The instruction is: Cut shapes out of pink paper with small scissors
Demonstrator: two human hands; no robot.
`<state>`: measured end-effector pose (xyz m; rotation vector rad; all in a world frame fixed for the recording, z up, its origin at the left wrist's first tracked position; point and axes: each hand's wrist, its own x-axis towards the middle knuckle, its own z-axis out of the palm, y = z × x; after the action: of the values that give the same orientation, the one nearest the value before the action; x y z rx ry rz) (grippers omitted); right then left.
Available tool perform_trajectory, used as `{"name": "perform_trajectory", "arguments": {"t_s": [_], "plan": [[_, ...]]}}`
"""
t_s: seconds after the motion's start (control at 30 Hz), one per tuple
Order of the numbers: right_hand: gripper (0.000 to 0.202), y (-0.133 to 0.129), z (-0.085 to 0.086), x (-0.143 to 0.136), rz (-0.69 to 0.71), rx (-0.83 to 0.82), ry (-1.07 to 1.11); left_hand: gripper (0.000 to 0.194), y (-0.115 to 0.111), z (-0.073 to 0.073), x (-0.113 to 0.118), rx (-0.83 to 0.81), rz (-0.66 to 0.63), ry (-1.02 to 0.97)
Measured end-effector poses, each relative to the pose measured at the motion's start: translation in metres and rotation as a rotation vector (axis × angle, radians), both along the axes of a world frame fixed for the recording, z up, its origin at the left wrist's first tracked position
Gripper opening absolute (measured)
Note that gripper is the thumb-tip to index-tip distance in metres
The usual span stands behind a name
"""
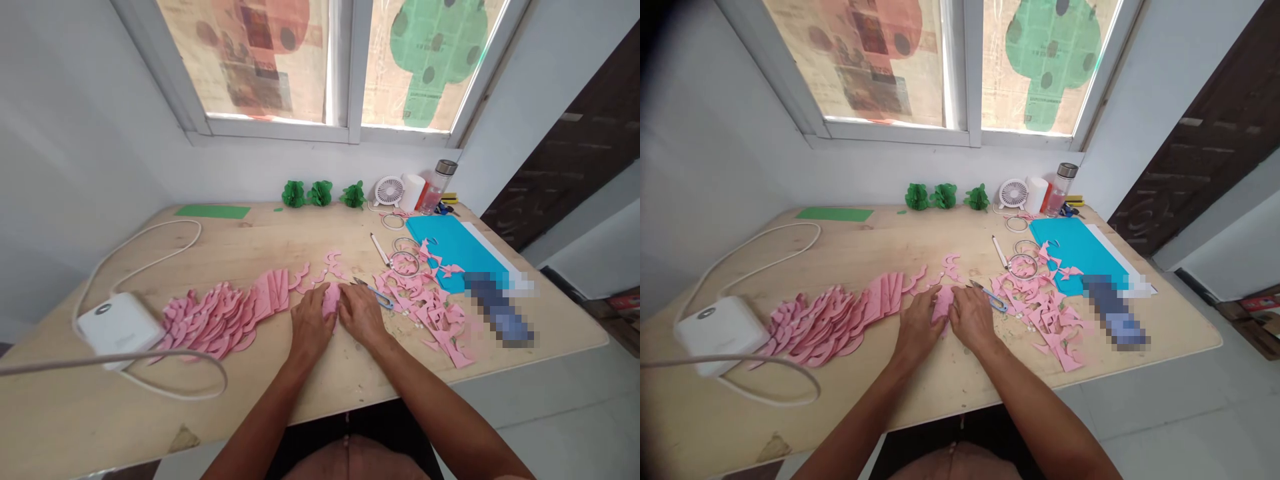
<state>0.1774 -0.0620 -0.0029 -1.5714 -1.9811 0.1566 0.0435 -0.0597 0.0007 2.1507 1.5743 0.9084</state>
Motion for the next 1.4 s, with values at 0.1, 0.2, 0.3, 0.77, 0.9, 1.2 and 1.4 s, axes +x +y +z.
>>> {"name": "perform_trajectory", "arguments": {"t_s": [0.1,0.2,0.3,0.77,0.9,1.2,1.4], "plan": [[0.035,0.0,-0.001,0.0,0.001,0.007,0.051,0.056,0.0,-0.002,0.001,-0.006,-0.019,-0.1],[0.035,0.001,-0.001,0.0,0.0,0.008,0.133,0.057,-0.001,-0.002,0.002,-0.035,-0.028,-0.243],[0.036,0.003,0.001,0.0,-0.011,-0.004,0.256,0.06,-0.001,0.0,0.002,-0.081,-0.031,-0.389],[0.042,0.0,0.007,0.001,-0.073,-0.027,0.598,0.064,0.0,0.004,0.007,-0.354,-0.146,-0.921],[0.043,0.001,0.007,0.001,-0.068,-0.025,0.613,0.032,0.009,0.011,0.003,-0.482,-0.088,-0.895],[0.037,0.005,0.012,0.012,-0.135,0.028,0.658,0.022,0.031,0.031,0.008,-0.61,-0.062,-0.92],[0.016,0.009,0.013,0.036,-0.306,0.001,0.081,0.021,0.05,0.031,0.015,-0.569,0.046,-1.128]]}}
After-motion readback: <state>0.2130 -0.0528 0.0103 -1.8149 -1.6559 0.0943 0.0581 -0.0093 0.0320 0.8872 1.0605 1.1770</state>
